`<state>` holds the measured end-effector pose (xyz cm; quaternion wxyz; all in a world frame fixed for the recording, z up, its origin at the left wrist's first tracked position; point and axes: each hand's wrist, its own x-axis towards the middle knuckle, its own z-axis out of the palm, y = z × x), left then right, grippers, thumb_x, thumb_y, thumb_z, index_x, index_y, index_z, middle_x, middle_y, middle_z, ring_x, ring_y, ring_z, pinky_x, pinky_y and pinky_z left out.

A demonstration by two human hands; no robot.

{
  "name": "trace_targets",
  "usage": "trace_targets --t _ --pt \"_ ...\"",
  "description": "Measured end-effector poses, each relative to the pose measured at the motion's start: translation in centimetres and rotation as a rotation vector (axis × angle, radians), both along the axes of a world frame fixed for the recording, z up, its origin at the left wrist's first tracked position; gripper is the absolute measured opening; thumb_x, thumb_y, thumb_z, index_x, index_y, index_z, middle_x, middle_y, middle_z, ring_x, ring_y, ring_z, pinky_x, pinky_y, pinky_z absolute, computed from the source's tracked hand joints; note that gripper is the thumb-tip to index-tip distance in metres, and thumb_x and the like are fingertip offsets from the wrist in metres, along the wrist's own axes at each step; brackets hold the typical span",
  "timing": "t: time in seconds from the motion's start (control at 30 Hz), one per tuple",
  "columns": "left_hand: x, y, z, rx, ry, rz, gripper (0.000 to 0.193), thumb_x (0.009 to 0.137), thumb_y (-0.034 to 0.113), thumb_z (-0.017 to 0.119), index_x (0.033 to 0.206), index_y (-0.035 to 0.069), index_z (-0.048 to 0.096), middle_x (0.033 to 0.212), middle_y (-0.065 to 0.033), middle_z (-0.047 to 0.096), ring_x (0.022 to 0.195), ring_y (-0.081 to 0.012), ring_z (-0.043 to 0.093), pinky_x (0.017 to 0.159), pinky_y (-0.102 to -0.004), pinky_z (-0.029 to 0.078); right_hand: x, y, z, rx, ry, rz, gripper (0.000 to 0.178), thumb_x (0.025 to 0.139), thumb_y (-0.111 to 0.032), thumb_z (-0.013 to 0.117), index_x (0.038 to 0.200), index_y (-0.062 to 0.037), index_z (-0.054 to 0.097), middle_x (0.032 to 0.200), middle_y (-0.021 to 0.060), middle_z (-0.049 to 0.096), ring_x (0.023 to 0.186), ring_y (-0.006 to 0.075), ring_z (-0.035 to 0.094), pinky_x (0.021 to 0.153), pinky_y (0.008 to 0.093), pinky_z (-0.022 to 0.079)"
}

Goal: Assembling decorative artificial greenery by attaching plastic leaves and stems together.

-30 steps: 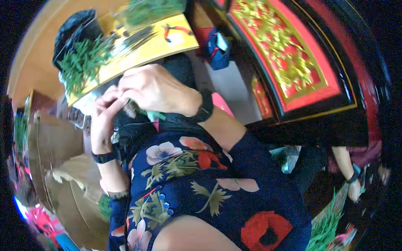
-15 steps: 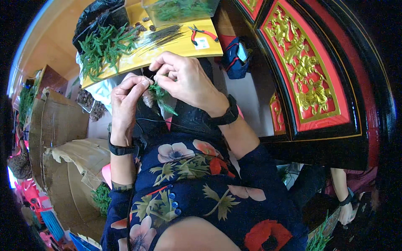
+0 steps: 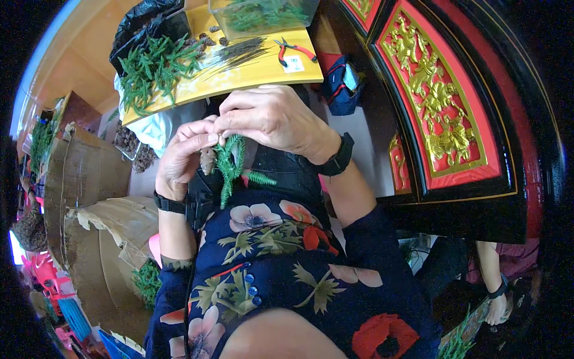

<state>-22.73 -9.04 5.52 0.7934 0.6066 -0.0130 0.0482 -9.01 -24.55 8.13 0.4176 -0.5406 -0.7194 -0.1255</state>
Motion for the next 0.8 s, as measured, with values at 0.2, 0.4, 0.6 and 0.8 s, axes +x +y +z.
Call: trace_targets --t 0.2,0.4,0.6,0.8 --pt "0.2 -0.5 0.0 0.207 0.047 0.108 0.007 0.078 0.008 0.063 0.079 0.002 0.065 0.075 -0.0003 0.053 0.072 -0.0126 0.053 0.069 -0.0262 0.039 -0.5 0.1 -0.7 -0.101 -0.014 -0.186 0.011 0.077 -0.012 0.064 0.081 -0.0023 0.062 0.081 0.0079 0.06 0.074 0.0243 0.059 0.067 0.0316 0.047" --pt "0.6 -3.1 0.8 1.31 -0.221 0.7 0.007 0.072 0.008 0.064 0.073 0.002 0.062 0.074 -0.007 0.055 0.072 -0.0248 0.054 0.066 -0.0321 0.039 0.0 1.0 -2.5 -0.283 0.216 -0.314 0.014 0.081 -0.015 0.061 0.083 -0.0014 0.061 0.084 0.0091 0.059 0.079 0.0254 0.058 0.073 0.033 0.045" --pt "0.9 -1.4 -0.4 1.173 -0.195 0.786 0.008 0.074 0.008 0.064 0.076 0.001 0.062 0.071 -0.0066 0.055 0.067 -0.0213 0.054 0.062 -0.0302 0.04 8.3 3.7 -5.7 -0.329 0.412 -0.807 0.042 0.079 -0.038 0.063 0.098 -0.0003 0.062 0.1 0.0155 0.061 0.095 0.0287 0.057 0.081 0.0385 0.044" --pt "1.0 -0.5 -0.9 0.419 -0.081 0.654 0.008 0.081 0.007 0.06 0.084 0.001 0.064 0.073 -0.0012 0.056 0.069 -0.0093 0.051 0.065 -0.0228 0.039 16.5 6.1 -8.0 -0.674 0.214 -1.141 0.071 0.066 -0.058 0.065 0.102 0.0031 0.061 0.114 0.0228 0.055 0.11 0.0385 0.049 0.087 0.0509 0.04"
